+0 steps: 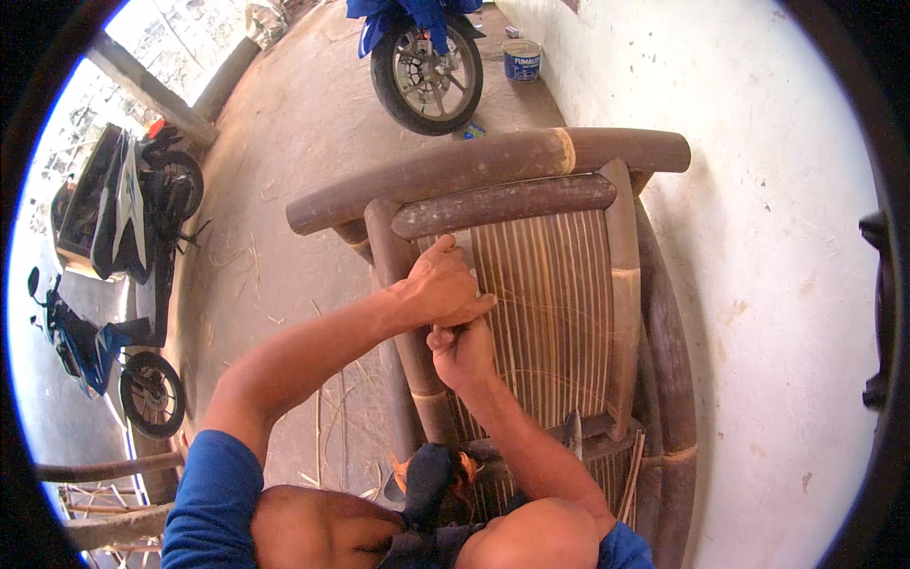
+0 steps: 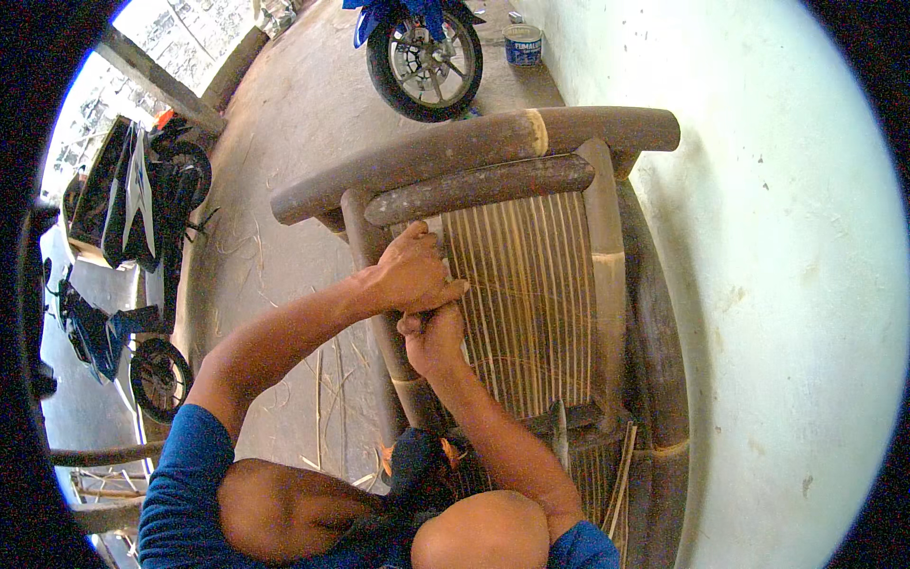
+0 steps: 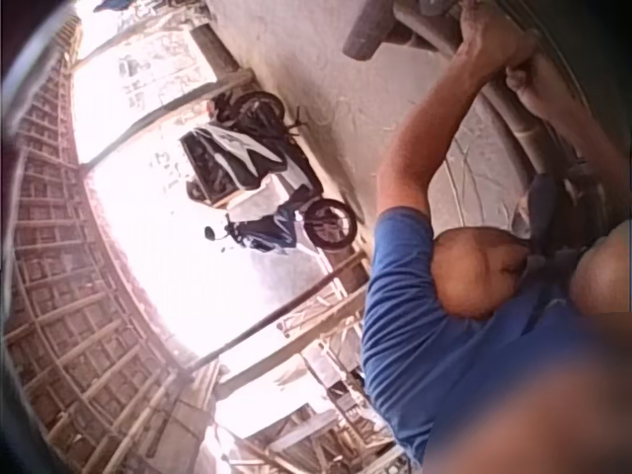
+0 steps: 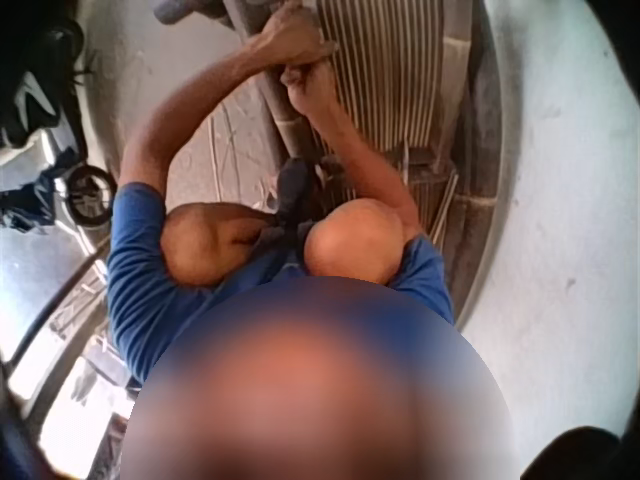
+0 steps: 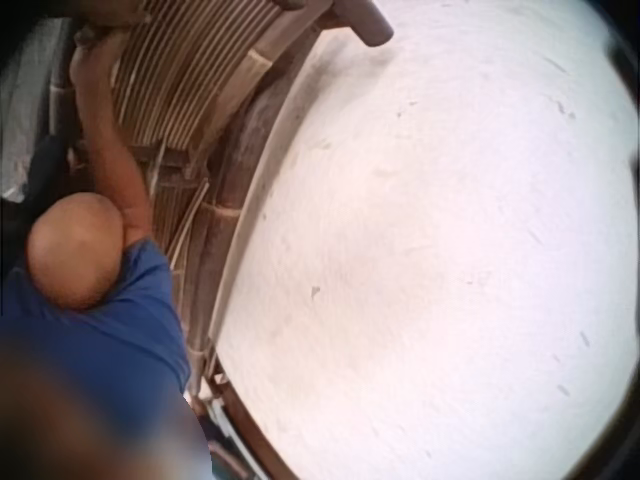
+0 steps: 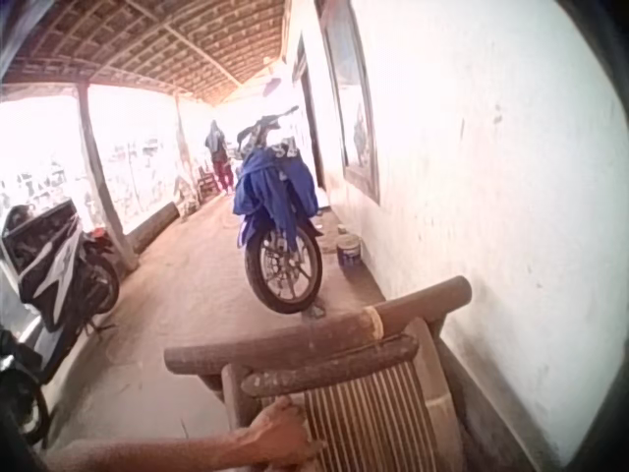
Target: The person weaves a chair seat using thin strips of material, interlacing them through the vertical slats of a wooden chair frame. They repeatedly pass the strip through the slats and pull it tight to form a woven pattern.
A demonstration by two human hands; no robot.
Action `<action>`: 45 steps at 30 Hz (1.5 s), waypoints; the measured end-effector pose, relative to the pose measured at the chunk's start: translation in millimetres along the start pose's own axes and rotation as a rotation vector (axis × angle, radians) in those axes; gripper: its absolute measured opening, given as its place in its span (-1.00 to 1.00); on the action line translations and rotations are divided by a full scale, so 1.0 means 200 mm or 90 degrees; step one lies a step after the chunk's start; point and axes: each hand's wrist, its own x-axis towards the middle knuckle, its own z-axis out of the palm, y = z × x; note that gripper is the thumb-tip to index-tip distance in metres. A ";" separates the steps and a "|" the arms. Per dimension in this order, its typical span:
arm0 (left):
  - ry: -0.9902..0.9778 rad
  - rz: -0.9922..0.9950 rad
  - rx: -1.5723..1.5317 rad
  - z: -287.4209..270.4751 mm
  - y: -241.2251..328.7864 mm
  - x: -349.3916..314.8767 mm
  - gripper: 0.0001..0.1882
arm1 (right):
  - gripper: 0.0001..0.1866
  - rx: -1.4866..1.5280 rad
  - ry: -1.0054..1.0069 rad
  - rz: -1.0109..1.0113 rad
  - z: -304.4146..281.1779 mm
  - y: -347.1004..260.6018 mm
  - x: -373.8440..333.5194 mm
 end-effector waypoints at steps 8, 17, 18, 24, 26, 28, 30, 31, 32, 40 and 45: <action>0.094 0.125 -0.045 0.09 -0.08 -0.03 -0.61 | -0.73 -0.654 0.048 0.079 0.02 -0.14 -0.16; 0.181 0.139 -0.090 0.12 -0.14 -0.07 -0.67 | -0.68 -1.547 -0.001 -0.147 0.12 -0.29 -0.52; 0.173 0.139 -0.088 0.13 -0.13 -0.07 -0.67 | -0.68 -1.559 -0.031 -0.123 0.15 -0.28 -0.61; 0.175 0.105 -0.165 0.12 -0.11 -0.06 -0.74 | -0.63 -1.216 -0.057 -0.188 0.10 -0.26 -0.63; 0.221 0.073 -0.325 0.11 -0.08 -0.08 -0.76 | -0.70 -0.975 0.015 -0.126 0.05 -0.26 -0.47; 0.196 0.027 -0.447 0.09 -0.05 -0.11 -0.78 | -0.73 -0.717 0.098 -0.053 0.01 -0.26 -0.36; 0.119 -0.024 -0.539 0.07 -0.04 -0.15 -0.79 | -0.76 -0.589 0.092 -0.112 0.01 -0.21 -0.28; 0.153 -0.021 -0.549 0.07 -0.01 -0.16 -0.79 | -0.78 -0.523 0.079 -0.124 0.02 -0.20 -0.26; 0.193 -0.017 -0.564 0.07 0.01 -0.18 -0.79 | -0.79 -0.511 0.080 -0.127 0.02 -0.18 -0.25; 0.290 0.088 -0.339 0.09 0.00 -0.30 -0.77 | -0.73 -0.787 0.012 -0.112 0.00 -0.16 -0.26; 0.264 0.094 -0.311 0.08 -0.03 -0.30 -0.76 | -0.71 -1.056 0.013 -0.261 0.03 -0.18 -0.20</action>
